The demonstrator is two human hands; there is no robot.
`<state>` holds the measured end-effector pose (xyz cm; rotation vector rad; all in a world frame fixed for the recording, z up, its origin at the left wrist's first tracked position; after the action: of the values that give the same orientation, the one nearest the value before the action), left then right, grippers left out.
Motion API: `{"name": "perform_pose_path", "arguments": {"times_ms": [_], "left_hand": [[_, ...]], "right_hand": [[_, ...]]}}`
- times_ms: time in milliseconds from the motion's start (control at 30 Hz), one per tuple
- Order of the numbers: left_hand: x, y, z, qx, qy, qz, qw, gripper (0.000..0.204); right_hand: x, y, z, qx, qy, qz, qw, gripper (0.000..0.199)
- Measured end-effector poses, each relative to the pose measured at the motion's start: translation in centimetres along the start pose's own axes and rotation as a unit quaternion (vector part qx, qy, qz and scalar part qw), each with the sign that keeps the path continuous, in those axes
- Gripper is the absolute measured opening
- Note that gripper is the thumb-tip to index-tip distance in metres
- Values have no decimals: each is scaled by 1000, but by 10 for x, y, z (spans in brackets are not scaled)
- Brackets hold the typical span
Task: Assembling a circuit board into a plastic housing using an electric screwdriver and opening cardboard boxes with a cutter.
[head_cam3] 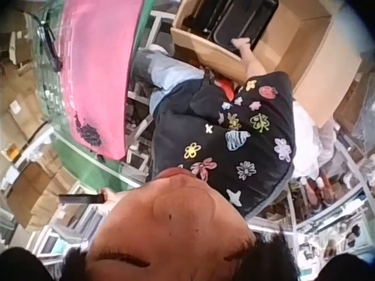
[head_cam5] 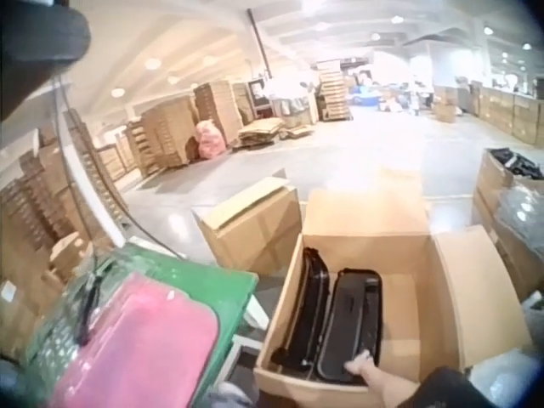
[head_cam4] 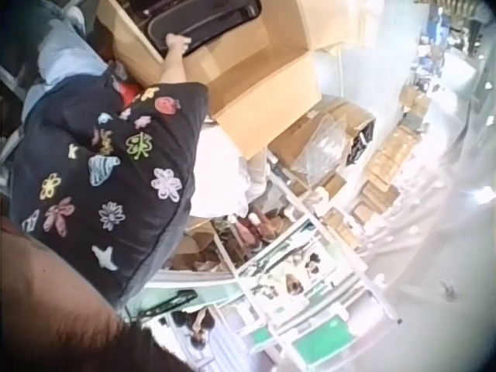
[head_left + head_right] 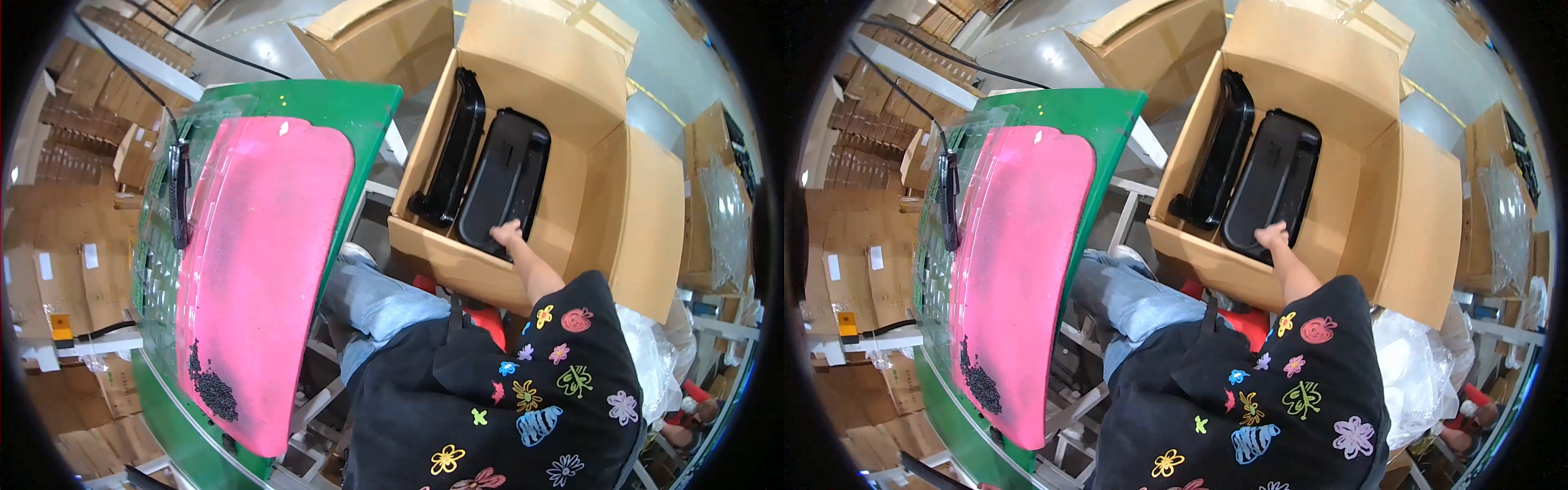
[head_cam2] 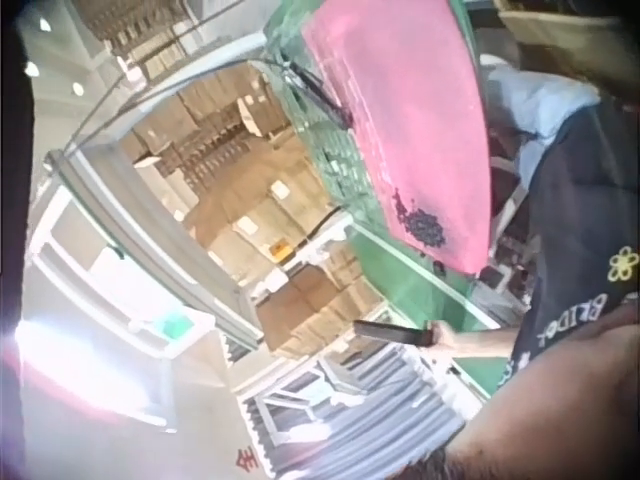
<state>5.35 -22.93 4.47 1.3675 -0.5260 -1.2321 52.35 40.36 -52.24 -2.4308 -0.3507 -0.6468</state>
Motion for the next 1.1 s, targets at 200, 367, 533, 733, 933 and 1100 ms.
{"name": "perform_pose_path", "arguments": {"times_ms": [200, 367, 533, 733, 933, 1100], "left_hand": [[93, -28, 110, 8, -18, 35, 999, 21], [98, -50, 125, 36, -36, 31, 998, 25], [75, -84, 139, 67, -56, 2, 996, 30], [-43, -84, 68, 35, -76, 170, 982, 33], [-94, -67, 12, -27, -149, 204, 967, 39], [-86, -54, 23, -58, -155, 199, 966, 37]], "right_hand": [[-3, -51, -36, 112, 11, -46, 993, 90], [-3, -25, -15, 46, 6, -43, 998, 94], [-2, -13, -2, 68, -14, 62, 996, 87], [16, -66, -63, 143, -33, -3, 989, 51], [48, -139, -156, 294, -3, -20, 955, 47], [101, -208, -243, 460, 88, -76, 880, 34]]}}
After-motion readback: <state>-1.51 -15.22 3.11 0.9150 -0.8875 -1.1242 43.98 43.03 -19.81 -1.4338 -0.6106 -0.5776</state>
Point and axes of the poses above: each hand's wrist, its own z-axis towards the middle knuckle, its own x-axis out of the back of the hand, y = z × x, the point moved 7 cm from there along z, towards the middle knuckle, and after that the axes turned 14 degrees about z, right-handed, at the moved point
